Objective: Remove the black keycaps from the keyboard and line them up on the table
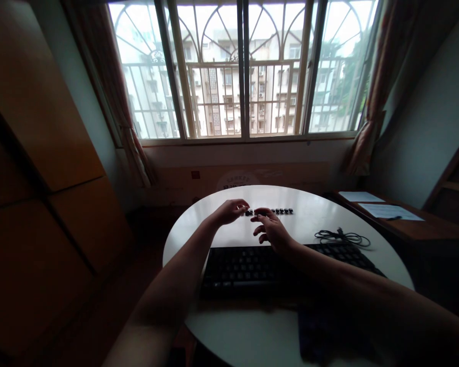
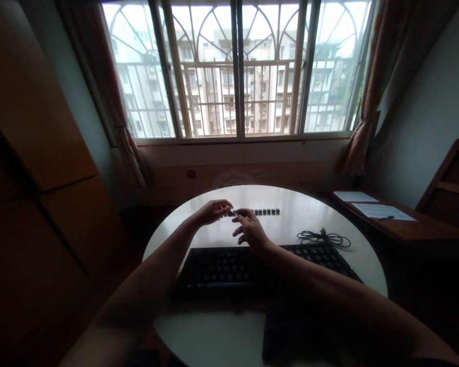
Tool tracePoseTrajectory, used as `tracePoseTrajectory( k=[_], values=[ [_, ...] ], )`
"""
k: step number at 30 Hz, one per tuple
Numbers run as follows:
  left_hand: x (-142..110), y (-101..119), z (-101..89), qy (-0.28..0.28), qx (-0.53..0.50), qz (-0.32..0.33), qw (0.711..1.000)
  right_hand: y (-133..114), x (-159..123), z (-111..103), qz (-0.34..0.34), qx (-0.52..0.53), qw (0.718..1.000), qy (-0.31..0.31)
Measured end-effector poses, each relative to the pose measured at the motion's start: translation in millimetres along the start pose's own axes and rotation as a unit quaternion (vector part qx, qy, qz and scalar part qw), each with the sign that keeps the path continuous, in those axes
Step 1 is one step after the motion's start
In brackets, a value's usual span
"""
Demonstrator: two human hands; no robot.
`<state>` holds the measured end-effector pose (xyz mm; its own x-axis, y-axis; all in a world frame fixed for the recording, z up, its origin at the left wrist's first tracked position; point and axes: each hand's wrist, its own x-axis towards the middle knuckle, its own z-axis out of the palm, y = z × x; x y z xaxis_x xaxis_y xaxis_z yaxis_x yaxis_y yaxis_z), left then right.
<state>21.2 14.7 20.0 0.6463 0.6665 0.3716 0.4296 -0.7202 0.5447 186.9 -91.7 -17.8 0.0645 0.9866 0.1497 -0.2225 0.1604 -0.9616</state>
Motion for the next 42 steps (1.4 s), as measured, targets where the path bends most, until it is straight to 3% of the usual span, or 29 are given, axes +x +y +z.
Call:
tracePoseTrajectory(
  k=[6, 15, 21, 28, 34, 42],
  values=[
    [2.2, 4.5, 3.4, -0.054, -0.081, -0.013, 0.995, 0.0, 1.0, 0.0, -0.006, -0.005, 1.000, 0.000],
    [8.8, -0.2, 14.5, -0.052, -0.082, -0.047, 0.994, 1.9, 1.3, 2.0, -0.029, -0.032, 0.999, 0.006],
    [10.1, -15.8, 9.8, 0.030, -0.054, -0.078, 0.995, 4.5, 7.5, -2.8, -0.008, -0.026, 0.998, 0.056],
    [9.1, -43.4, -9.3, 0.166, -0.008, -0.088, 0.982, 3.9, 6.7, -2.5, 0.003, -0.015, 0.999, 0.042],
    [3.0, -54.5, -14.0, 0.160, 0.073, -0.063, 0.982, 3.1, 5.0, -3.1, 0.006, -0.005, 0.999, 0.033],
    [-0.3, -59.2, -6.7, 0.133, 0.165, -0.047, 0.976, 3.6, 4.9, -3.4, 0.005, -0.004, 1.000, 0.021]
  ],
)
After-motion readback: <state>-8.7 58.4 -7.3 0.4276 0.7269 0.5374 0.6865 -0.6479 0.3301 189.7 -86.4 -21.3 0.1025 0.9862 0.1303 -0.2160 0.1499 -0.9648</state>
